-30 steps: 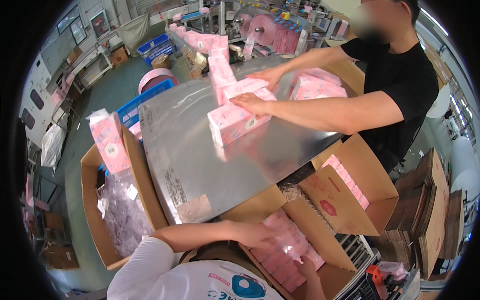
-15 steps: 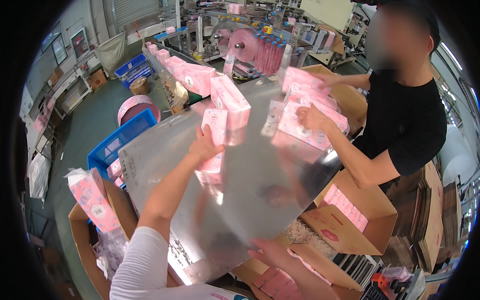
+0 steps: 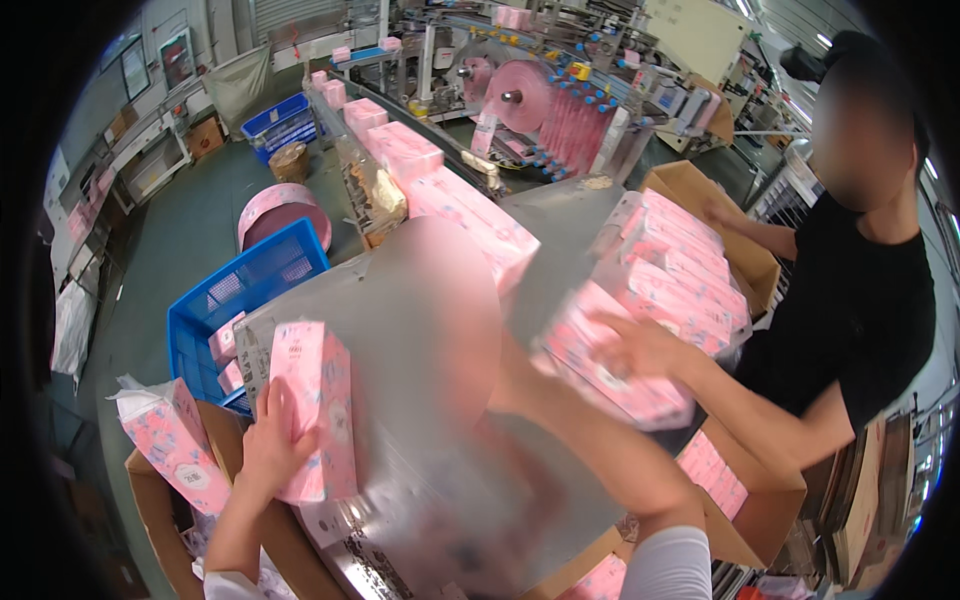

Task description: The person packs pink tissue boxes into cardboard boxes and slides the filled boxes onto a conveyor belt.

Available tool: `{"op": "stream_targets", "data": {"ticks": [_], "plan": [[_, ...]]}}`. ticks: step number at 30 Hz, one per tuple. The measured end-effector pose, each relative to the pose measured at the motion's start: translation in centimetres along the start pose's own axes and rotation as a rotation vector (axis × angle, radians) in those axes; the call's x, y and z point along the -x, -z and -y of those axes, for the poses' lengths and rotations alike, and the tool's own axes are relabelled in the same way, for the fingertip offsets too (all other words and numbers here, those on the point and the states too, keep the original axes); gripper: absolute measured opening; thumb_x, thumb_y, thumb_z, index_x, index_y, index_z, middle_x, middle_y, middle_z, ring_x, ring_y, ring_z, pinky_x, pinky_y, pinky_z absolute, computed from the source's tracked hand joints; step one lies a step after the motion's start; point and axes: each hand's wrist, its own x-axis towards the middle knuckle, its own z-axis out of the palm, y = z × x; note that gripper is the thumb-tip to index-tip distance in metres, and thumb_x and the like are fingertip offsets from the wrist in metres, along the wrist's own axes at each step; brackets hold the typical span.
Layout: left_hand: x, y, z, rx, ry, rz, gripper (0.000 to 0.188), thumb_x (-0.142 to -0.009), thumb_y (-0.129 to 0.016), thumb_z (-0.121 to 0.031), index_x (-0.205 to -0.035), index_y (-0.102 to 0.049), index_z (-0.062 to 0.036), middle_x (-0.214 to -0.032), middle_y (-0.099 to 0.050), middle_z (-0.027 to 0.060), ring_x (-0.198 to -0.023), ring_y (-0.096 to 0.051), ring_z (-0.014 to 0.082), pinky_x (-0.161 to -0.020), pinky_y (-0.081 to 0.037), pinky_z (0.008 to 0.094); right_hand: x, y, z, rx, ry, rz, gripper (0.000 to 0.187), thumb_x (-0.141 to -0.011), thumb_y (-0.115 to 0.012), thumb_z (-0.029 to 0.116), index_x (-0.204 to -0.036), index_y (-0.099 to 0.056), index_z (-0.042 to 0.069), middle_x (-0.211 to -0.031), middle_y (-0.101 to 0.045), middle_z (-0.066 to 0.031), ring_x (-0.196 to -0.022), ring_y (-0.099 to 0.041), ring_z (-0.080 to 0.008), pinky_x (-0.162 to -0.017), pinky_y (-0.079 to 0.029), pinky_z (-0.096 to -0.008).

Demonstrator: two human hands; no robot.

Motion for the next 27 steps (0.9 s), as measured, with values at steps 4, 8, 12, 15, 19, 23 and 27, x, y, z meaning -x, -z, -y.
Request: {"op": "stream_targets", "data": {"ticks": [4, 8, 12, 15, 19, 23, 27], "plan": [[-6.0, -1.2, -2.4, 0.233, -0.029, -0.066, 0.086, -0.073, -0.066, -0.037, -0.140, -0.025, -0.0013, -0.146, -0.020, 0.0250, -0.121, -0.042, 0.0437, -0.094, -0.041, 0.0488, -8.4, 0.4, -11.5, 0.595, -0.345, -0.229, 0.079, -0.075, -0.066, 0.034, -0.141, -0.030, 0.011, -0.137, -0.040, -0.0176, -0.127, -0.036, -0.0368, -0.105, -0.024, -0.0515], [-7.2, -2.6, -2.7, -0.146, -0.282, -0.263, 0.082, -0.075, -0.065, -0.044, -0.137, -0.032, -0.0001, -0.146, -0.023, 0.0233, -0.137, -0.017, 0.0396, -0.105, -0.016, 0.0603, -8.0, 0.3, -12.2, 0.165, -0.694, 0.101, 0.106, -0.063, -0.075, 0.040, -0.146, -0.015, 0.013, -0.133, -0.042, -0.0250, -0.122, -0.042, -0.0410, -0.103, -0.033, -0.0472], [-5.6, -2.5, -2.1, -0.126, -0.368, -0.217, 0.099, -0.070, -0.059, -0.066, -0.136, -0.033, 0.0035, -0.145, -0.025, 0.0225, -0.136, -0.020, 0.0392, -0.102, -0.017, 0.0642, -7.0, -4.8, -0.8, -0.021, -0.363, 0.095, 0.094, -0.070, -0.070, 0.044, -0.143, -0.023, 0.009, -0.131, -0.042, -0.0251, -0.121, -0.044, -0.0397, -0.099, -0.038, -0.0451], [-5.9, -2.2, -3.5, -0.207, -0.340, -0.149, 0.101, -0.069, -0.059, -0.068, -0.135, -0.034, 0.0044, -0.145, -0.027, 0.0206, -0.135, -0.023, 0.0376, -0.097, -0.019, 0.0678, -11.3, -6.1, -3.7, 0.188, -0.101, -0.201, 0.083, -0.075, -0.065, 0.050, -0.140, -0.033, 0.009, -0.141, -0.032, -0.0225, -0.130, -0.032, -0.0383, -0.102, -0.031, -0.0498], [-5.9, -1.8, -4.5, -0.159, -0.333, -0.119, 0.092, -0.070, -0.061, -0.065, -0.138, -0.036, -0.0081, -0.144, -0.029, 0.0190, -0.135, -0.024, 0.0349, -0.093, -0.021, 0.0696, -14.8, -1.1, -11.0, 0.383, -0.611, -0.135, 0.098, -0.072, -0.063, 0.053, -0.146, -0.014, 0.012, -0.143, -0.029, -0.0233, -0.128, -0.034, -0.0402, -0.101, -0.032, -0.0509], [-5.7, -2.6, -3.4, -0.202, -0.401, -0.226, 0.073, -0.074, -0.061, -0.059, -0.128, -0.050, -0.0101, -0.143, -0.031, 0.0220, -0.134, -0.026, 0.0365, -0.093, -0.020, 0.0711, -10.0, -2.8, -9.7, 0.232, -0.668, 0.067, 0.097, -0.075, -0.058, 0.053, -0.147, -0.008, 0.012, -0.130, -0.039, -0.0296, -0.111, -0.052, -0.0424, -0.092, -0.044, -0.0441], [-5.5, -2.6, -2.8, -0.288, -0.409, -0.151, 0.070, -0.076, -0.059, -0.057, -0.116, -0.058, 0.0005, -0.139, -0.032, 0.0287, -0.134, -0.024, 0.0387, -0.103, -0.016, 0.0633, -2.3, -4.9, -0.9, 0.077, -0.536, 0.246, 0.098, -0.074, -0.065, 0.044, -0.145, -0.011, 0.003, -0.131, -0.038, -0.0329, -0.119, -0.044, -0.0438, -0.099, -0.037, -0.0465]]}}
